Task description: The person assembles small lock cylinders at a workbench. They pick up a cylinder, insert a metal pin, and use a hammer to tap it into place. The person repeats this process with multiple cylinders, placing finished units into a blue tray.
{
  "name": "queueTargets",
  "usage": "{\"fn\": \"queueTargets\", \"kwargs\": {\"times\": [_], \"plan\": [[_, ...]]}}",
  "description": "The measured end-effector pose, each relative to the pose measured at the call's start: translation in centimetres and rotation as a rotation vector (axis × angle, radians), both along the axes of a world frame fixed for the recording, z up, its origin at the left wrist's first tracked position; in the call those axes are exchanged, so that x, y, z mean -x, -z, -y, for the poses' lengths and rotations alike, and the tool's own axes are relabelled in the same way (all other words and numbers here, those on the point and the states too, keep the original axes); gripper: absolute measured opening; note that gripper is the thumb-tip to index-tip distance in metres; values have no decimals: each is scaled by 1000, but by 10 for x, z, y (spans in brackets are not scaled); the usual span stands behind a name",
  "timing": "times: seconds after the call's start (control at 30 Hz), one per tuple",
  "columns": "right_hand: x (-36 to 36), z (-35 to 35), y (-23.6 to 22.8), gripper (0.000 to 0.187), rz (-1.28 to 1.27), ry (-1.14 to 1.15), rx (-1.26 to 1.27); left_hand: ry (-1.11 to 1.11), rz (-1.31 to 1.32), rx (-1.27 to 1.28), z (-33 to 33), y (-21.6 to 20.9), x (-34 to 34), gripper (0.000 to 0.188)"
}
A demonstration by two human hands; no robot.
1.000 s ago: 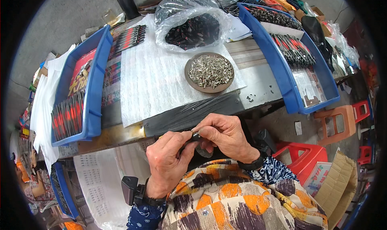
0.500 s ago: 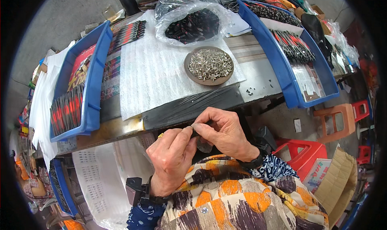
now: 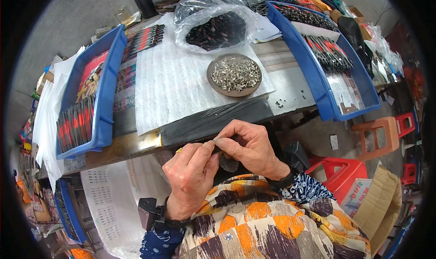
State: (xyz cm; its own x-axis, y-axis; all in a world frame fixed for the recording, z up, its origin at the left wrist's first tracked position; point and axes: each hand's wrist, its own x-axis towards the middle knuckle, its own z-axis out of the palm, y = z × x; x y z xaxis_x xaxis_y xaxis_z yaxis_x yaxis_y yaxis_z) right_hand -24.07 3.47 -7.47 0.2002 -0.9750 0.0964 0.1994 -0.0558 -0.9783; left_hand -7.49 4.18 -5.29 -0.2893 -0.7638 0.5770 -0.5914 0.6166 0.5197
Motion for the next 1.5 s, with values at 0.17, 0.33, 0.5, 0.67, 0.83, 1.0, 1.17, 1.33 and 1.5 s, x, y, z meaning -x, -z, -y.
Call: {"fn": "queueTargets", "kwargs": {"times": [0.17,0.33,0.5,0.67,0.83,1.0,1.17,1.33,1.5], "plan": [[4,0,-10,27,-53,-37,55,-22,6,-71,8,-12,-11,24],[22,11,-20,33,-235,55,250,-191,-25,-92,33,-27,-45,19],[45,21,-22,13,-388,190,287,-340,-10,-124,65,-36,-77,23],[69,27,-21,13,-317,247,183,-372,93,-117,98,-47,-93,19],[82,33,-15,11,-276,259,149,-295,226,26,150,-36,-87,25],[85,37,-7,10,-189,222,100,-317,219,8,197,-13,-84,26],[90,40,-3,10,-156,192,88,-340,265,33,228,-3,-84,23],[97,41,-2,10,-122,139,70,-372,279,22,252,1,-84,22],[99,43,-1,12,-177,122,111,-341,293,45,277,5,-88,23]]}}
